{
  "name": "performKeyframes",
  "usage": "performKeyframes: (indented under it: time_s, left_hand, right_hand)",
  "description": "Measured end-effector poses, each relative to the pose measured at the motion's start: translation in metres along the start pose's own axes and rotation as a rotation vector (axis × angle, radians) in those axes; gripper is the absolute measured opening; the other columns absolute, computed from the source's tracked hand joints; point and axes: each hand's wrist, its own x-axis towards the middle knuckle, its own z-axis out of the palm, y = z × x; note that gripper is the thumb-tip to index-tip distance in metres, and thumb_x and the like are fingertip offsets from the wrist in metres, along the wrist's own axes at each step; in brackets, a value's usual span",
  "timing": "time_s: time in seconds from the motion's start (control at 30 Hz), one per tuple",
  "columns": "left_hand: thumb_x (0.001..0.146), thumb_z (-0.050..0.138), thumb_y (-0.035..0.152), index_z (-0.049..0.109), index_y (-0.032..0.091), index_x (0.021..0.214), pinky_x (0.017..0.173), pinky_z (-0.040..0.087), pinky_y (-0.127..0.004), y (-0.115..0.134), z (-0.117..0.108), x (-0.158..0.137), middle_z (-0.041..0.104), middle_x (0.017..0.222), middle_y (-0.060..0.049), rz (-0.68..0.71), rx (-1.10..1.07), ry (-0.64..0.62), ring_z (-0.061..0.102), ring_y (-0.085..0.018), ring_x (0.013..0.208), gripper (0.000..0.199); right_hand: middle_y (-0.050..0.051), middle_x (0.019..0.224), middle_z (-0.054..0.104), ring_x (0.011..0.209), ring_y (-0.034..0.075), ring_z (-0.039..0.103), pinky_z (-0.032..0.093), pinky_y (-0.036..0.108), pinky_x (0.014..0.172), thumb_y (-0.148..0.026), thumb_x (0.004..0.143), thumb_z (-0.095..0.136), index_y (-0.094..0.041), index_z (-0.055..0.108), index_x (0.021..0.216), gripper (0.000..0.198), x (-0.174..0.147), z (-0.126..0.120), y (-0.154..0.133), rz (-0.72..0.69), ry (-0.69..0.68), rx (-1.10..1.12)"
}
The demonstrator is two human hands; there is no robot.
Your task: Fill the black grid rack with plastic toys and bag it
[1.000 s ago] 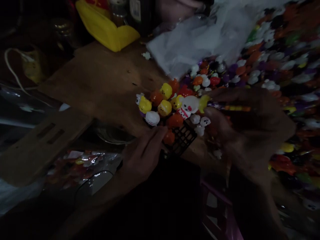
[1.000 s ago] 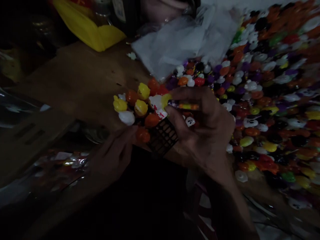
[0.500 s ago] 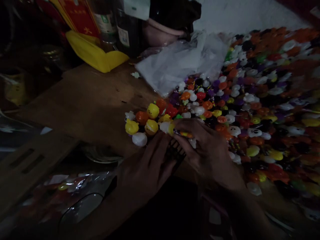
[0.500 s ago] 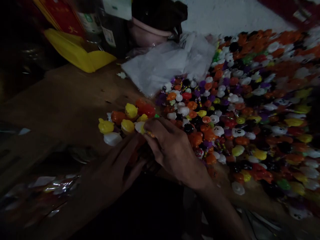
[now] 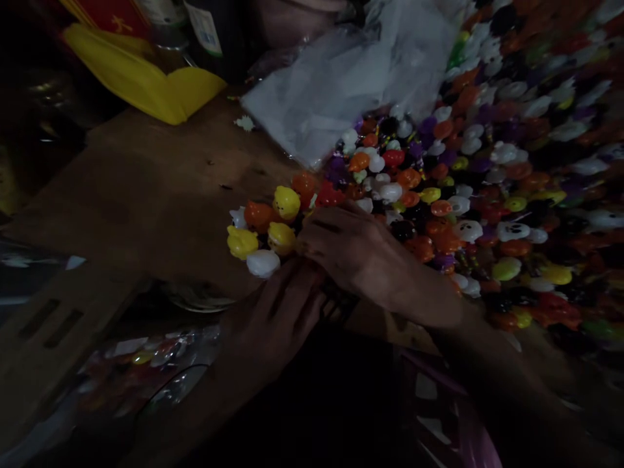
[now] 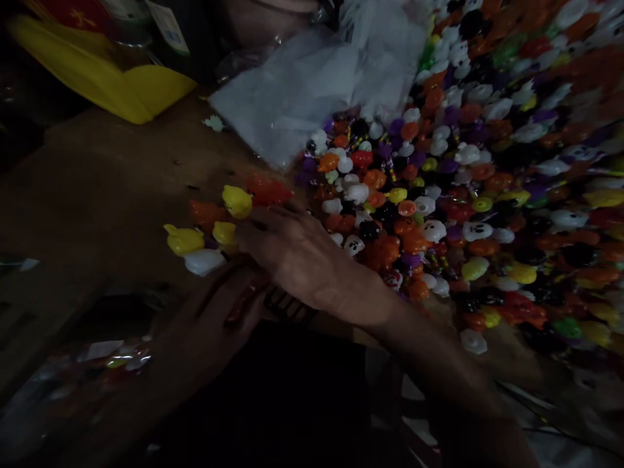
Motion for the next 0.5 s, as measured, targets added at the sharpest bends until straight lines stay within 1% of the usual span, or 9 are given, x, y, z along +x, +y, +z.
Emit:
performKeyframes:
  time_s: [0.1,0.2,0.27,0.33,0.43,0.47,0.5]
  left_hand:
    - [0.094,0.066,0.018,0.064,0.018,0.121,0.071,0.054,-0.026,0.001,0.001,0.004,0.075,0.122,-0.005,-0.038,-0.031,-0.009,0.075,-0.017,0.094,0.027]
    - [0.094,0.067,0.019,0.065,0.020,0.121,0.066,0.053,-0.027,0.001,0.001,0.004,0.076,0.121,-0.004,-0.050,-0.012,-0.011,0.075,-0.017,0.089,0.028]
    - [0.093,0.068,0.020,0.065,0.020,0.121,0.065,0.054,-0.027,0.000,0.001,0.002,0.077,0.119,-0.004,-0.035,-0.028,-0.010,0.075,-0.017,0.088,0.028]
    - [0.091,0.070,0.020,0.066,0.019,0.121,0.069,0.055,-0.027,-0.002,0.001,-0.002,0.077,0.117,-0.005,-0.005,-0.043,-0.003,0.075,-0.018,0.090,0.030]
    - [0.089,0.073,0.019,0.067,0.018,0.120,0.078,0.058,-0.026,-0.003,0.002,-0.005,0.078,0.114,-0.006,0.052,-0.039,0.023,0.075,-0.018,0.094,0.032]
    - [0.089,0.073,0.019,0.068,0.018,0.120,0.081,0.058,-0.026,-0.003,0.002,-0.006,0.078,0.114,-0.006,0.062,-0.038,0.025,0.075,-0.018,0.096,0.031]
    - [0.089,0.073,0.019,0.068,0.018,0.120,0.082,0.058,-0.025,-0.003,0.003,-0.006,0.078,0.115,-0.006,0.064,-0.033,0.026,0.075,-0.019,0.097,0.031]
  right_hand:
    - [0.002,0.094,0.069,0.084,0.016,0.063,0.052,0.037,0.095,-0.026,0.106,0.046,-0.022,0.063,0.104,0.018,-0.001,-0.010,0.006,-0.005,-0.048,-0.009]
    - [-0.001,0.081,0.067,0.072,0.015,0.061,0.054,0.041,0.095,-0.030,0.104,0.048,-0.022,0.062,0.100,0.017,0.001,-0.018,0.011,-0.004,-0.086,-0.048]
    - [-0.003,0.074,0.064,0.067,0.012,0.057,0.052,0.043,0.097,-0.029,0.106,0.041,-0.021,0.064,0.097,0.026,0.005,-0.016,0.012,-0.022,-0.093,-0.090]
    - [-0.003,0.077,0.064,0.072,0.010,0.058,0.050,0.043,0.101,-0.025,0.107,0.030,-0.019,0.066,0.099,0.038,0.009,-0.009,0.012,-0.073,-0.103,-0.132]
    - [-0.002,0.084,0.067,0.080,0.008,0.061,0.051,0.041,0.099,-0.015,0.105,0.020,-0.016,0.070,0.104,0.050,0.010,0.005,0.011,-0.139,-0.138,-0.166]
    - [-0.002,0.084,0.068,0.080,0.007,0.061,0.051,0.040,0.099,-0.016,0.105,0.020,-0.015,0.071,0.102,0.051,0.009,0.011,0.010,-0.150,-0.139,-0.149]
    - [-0.005,0.083,0.068,0.079,0.004,0.061,0.050,0.038,0.099,-0.022,0.107,0.021,-0.016,0.071,0.097,0.052,0.008,0.017,0.009,-0.118,-0.096,-0.119]
